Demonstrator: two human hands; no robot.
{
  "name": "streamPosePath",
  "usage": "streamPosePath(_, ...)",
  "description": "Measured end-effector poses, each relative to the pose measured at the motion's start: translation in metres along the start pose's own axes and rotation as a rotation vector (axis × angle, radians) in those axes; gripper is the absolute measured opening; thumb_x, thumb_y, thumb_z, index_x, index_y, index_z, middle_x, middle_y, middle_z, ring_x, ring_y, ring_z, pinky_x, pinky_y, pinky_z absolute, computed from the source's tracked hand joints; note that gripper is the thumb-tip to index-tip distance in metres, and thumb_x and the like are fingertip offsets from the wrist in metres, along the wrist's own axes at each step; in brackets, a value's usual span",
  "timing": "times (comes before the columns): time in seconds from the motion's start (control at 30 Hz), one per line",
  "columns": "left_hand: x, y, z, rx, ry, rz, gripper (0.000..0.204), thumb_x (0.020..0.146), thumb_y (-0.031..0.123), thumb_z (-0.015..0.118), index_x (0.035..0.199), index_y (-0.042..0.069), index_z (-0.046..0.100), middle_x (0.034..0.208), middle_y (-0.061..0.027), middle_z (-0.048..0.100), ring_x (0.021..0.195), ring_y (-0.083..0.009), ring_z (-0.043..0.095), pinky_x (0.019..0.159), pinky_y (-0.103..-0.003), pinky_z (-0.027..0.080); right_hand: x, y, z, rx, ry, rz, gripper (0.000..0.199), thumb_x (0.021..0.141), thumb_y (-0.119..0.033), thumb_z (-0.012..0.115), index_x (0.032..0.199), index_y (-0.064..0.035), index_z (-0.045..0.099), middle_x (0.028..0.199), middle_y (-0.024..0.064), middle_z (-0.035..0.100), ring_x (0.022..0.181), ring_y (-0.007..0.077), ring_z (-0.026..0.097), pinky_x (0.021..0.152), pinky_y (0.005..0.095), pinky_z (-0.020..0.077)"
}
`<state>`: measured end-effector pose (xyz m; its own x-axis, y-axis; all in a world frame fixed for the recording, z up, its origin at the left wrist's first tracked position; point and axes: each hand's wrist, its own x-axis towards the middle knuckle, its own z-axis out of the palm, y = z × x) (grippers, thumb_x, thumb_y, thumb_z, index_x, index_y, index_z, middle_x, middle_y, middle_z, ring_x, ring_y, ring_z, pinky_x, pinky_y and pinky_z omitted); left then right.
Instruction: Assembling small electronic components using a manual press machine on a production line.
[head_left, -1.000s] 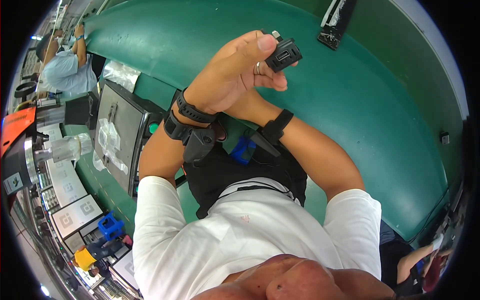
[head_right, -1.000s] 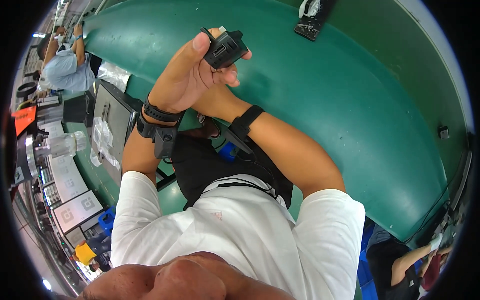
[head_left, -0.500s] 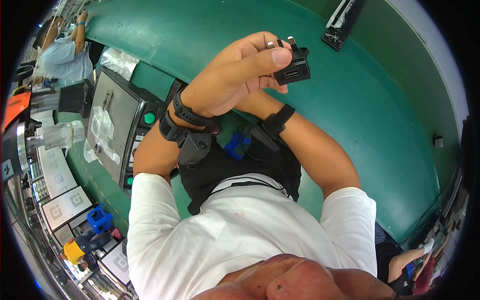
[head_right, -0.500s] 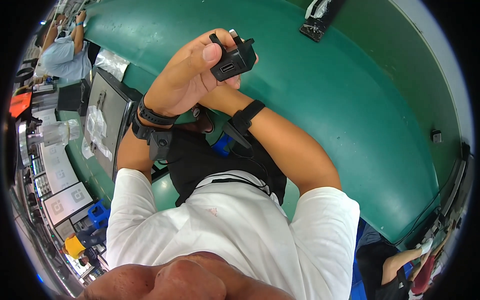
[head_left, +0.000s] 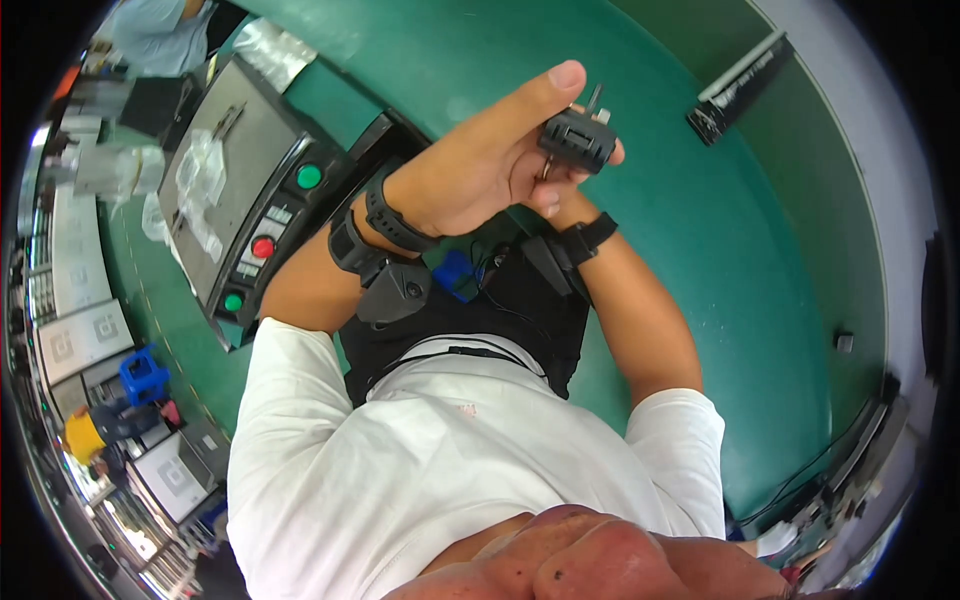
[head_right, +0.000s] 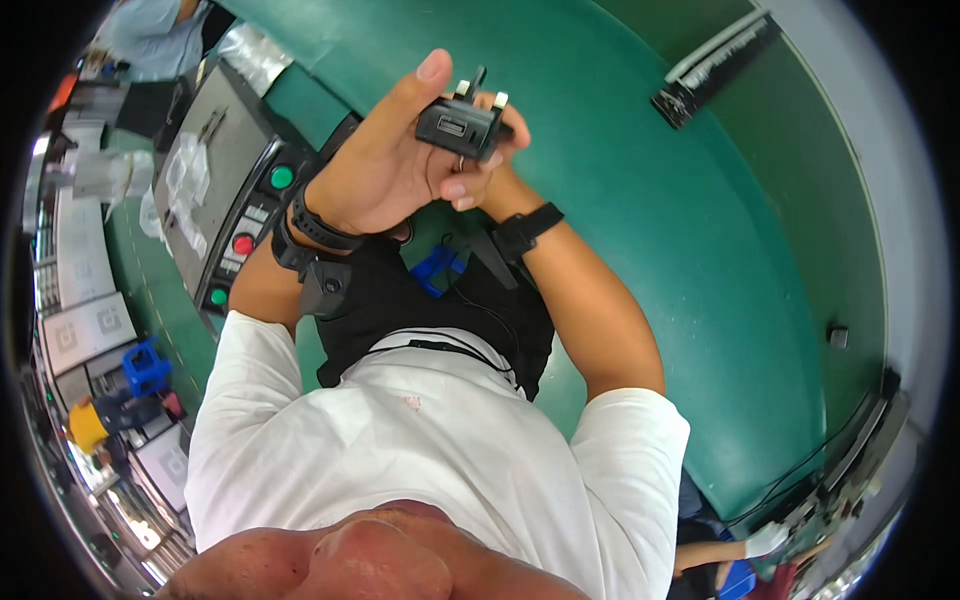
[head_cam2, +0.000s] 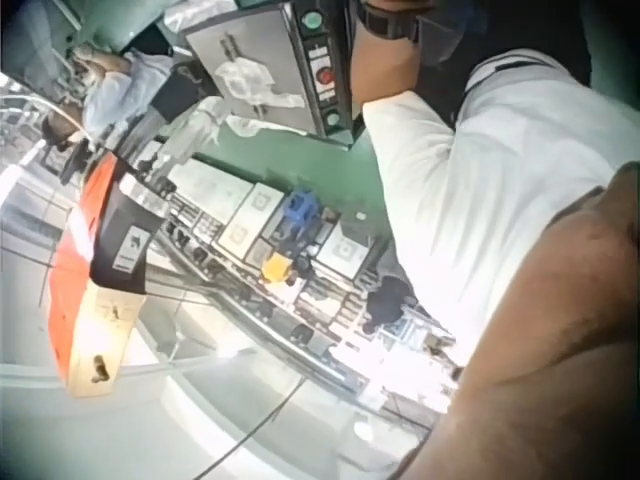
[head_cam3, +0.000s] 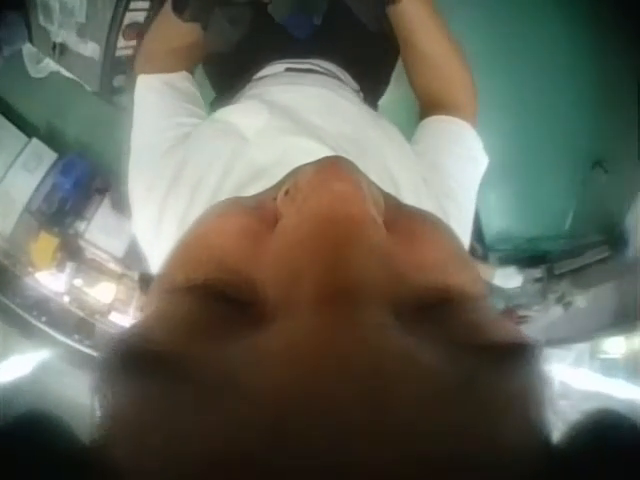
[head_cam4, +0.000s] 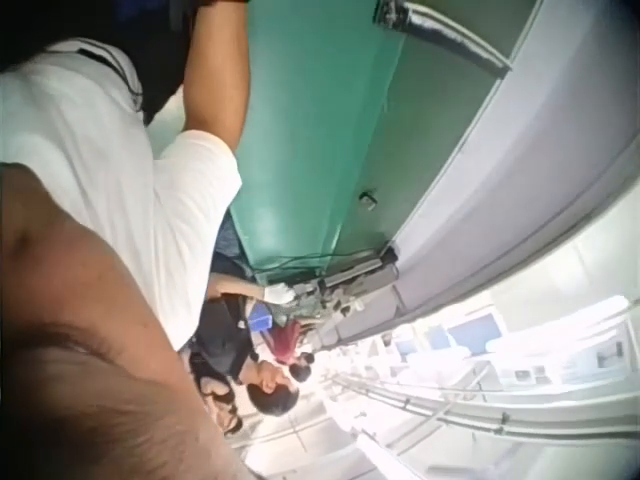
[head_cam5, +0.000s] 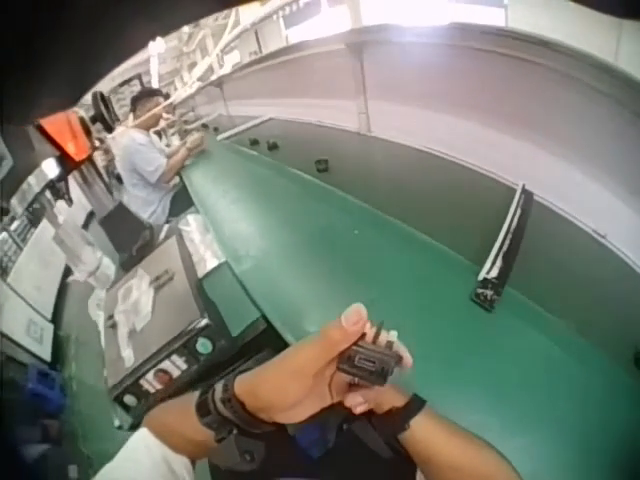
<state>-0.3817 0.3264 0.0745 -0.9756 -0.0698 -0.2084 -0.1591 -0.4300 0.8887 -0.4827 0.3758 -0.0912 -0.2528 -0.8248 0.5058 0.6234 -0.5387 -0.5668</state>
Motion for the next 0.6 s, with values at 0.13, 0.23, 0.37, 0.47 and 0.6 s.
streamPosePath(0.13,-0.04,-0.017,-0.015,-0.176,0.069,0.103,0.075,0.097,0.069,0.032,0.107,0.0,0.059,0.091,-0.0079,0.062,0.063,-0.0138,0.052,0.056,-0.026,0.041,0.006,-0.01,0.014,-0.56,0.064,0.022,0.016,0.092,-0.017,0.061,0.088,-0.0024,0.063,0.079,-0.0006,0.065,0.074,0.009,0.059,0.065,0.0241,0.0453)
streamPosePath(0.23,-0.067,-0.024,-0.012,-0.278,0.13,0.211,0.074,0.097,0.069,0.031,0.112,0.001,0.055,0.086,-0.0074,0.06,0.057,-0.0129,0.05,0.053,-0.024,0.04,0.013,-0.017,0.031,-0.827,0.282,0.437,0.018,0.093,-0.017,0.061,0.083,-0.0019,0.061,0.073,-0.0018,0.061,0.067,0.0059,0.052,0.059,0.0236,0.0417)
streamPosePath(0.37,-0.105,-0.036,-0.022,-0.375,0.189,0.274,0.072,0.098,0.068,0.031,0.114,0.002,0.055,0.082,-0.0063,0.058,0.055,-0.0109,0.047,0.051,-0.024,0.038,0.018,-0.024,0.046,-1.095,0.233,0.346,0.025,0.096,-0.019,0.06,0.077,-0.0027,0.06,0.066,-0.0038,0.053,0.062,0.005,0.044,0.055,0.0237,0.0359)
streamPosePath(0.47,-0.127,-0.044,-0.026,-0.481,0.245,0.297,0.076,0.095,0.072,0.028,0.113,0.003,0.055,0.069,-0.0034,0.051,0.049,-0.0082,0.039,0.046,-0.023,0.032,0.02,-0.032,0.099,-1.039,0.268,0.278,0.019,0.096,-0.014,0.061,0.081,-0.0027,0.06,0.064,-0.0067,0.049,0.062,0.0027,0.041,0.055,0.0214,0.0337)
streamPosePath(0.6,-0.148,-0.049,-0.029,-0.515,0.289,0.275,0.071,0.095,0.073,0.032,0.099,0.007,0.059,0.064,-0.003,0.051,0.048,-0.0079,0.038,0.045,-0.022,0.03,0.015,-0.047,0.16,-0.971,0.06,0.066,0.012,0.087,-0.004,0.07,0.096,-0.0022,0.062,0.068,-0.0038,0.056,0.059,0.0014,0.042,0.051,0.0193,0.0302)
